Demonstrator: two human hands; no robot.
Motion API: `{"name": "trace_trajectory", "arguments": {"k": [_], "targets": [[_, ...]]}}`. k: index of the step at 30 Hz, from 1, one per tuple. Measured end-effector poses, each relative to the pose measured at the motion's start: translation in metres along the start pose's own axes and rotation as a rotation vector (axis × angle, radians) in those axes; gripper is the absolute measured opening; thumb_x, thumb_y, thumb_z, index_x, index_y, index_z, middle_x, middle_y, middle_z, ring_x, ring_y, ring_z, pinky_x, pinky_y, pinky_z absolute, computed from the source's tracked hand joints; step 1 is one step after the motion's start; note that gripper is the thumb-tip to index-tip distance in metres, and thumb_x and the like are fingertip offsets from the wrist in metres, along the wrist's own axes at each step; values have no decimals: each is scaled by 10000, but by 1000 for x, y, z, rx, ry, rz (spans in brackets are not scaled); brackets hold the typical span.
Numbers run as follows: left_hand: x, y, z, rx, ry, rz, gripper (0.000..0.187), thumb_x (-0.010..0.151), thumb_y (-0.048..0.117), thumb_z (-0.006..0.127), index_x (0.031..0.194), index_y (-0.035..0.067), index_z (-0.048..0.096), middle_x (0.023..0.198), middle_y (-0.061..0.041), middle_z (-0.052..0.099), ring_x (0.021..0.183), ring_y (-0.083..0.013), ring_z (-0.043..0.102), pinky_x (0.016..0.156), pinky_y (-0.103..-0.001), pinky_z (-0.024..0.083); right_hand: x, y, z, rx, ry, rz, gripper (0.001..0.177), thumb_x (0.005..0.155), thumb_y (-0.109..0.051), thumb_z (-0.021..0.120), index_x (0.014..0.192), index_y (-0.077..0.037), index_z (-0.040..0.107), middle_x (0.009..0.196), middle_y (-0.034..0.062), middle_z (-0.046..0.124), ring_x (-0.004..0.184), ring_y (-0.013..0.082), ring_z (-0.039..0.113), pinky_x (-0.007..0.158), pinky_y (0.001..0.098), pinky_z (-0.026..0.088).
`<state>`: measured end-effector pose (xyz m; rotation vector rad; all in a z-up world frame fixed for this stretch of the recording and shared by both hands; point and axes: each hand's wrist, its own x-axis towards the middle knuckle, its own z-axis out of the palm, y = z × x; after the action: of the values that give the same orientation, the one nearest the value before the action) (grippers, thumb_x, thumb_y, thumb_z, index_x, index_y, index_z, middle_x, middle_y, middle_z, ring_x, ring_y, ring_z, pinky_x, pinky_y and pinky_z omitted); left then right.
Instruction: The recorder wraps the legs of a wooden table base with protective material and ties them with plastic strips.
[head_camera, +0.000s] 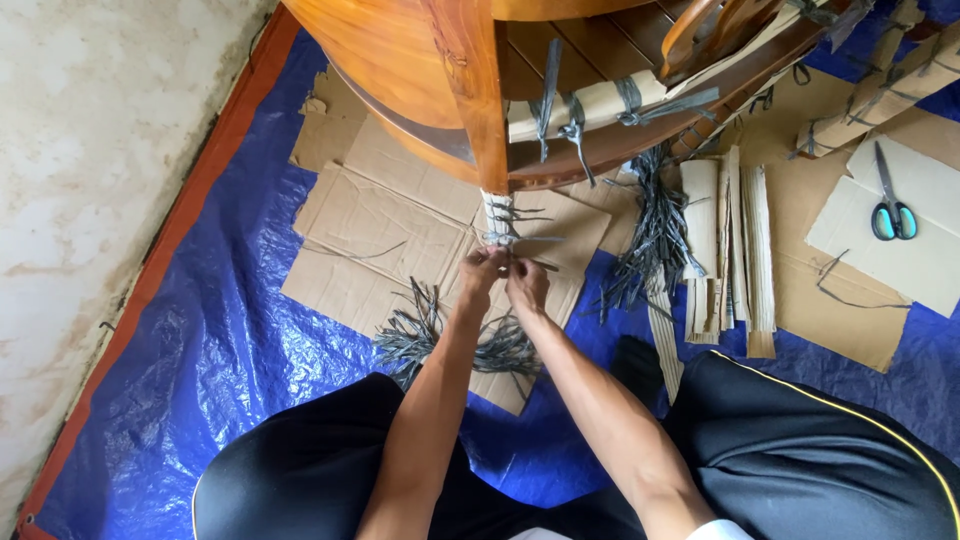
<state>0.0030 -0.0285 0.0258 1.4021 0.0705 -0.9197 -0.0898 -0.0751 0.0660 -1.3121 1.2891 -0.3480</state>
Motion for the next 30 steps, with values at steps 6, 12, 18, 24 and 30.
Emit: {"name": "trace_trajectory", "arguments": {"k": [6,12,18,24,30], "targets": [[8,-9,-4,50,-31,17,158,880,67,763,987,-26,692,855,-89,731,734,-184,700,582,-310,543,5,13,7,58,38,-159,194,1015,-189,588,1016,-52,726,811,86,758,642,145,721,609,301,550],[23,-33,-14,67,0,88,129,882,57,781,988,5,727,841,-40,708,662,-96,580,585,-243,475,2,11,11,171,199,-300,158,1012,-189,665,1022,-46,732,854,105,754,760,174,676,678,313,541],[9,-17,-8,117,12,93,114,903,100,749,983,21,731,819,0,701,662,-64,588,581,-225,481,11,12,5,90,201,-372,124,943,-138,735,1039,-60,739,874,81,761,777,154,698,711,304,561],[-5,-20,-12,118,12,125,162,976,156,738,992,-4,758,743,1,617,623,-68,486,512,-242,373,9,11,-3,70,169,-596,87,952,-94,754,1016,-48,716,901,79,758,794,153,714,756,302,578],[-11,-12,-12,56,-22,95,190,936,87,720,1111,16,735,902,-13,726,735,-71,593,627,-221,466,4,-2,-5,42,127,-575,91,937,-62,746,1014,-51,699,883,77,764,785,172,717,752,311,572]]}}
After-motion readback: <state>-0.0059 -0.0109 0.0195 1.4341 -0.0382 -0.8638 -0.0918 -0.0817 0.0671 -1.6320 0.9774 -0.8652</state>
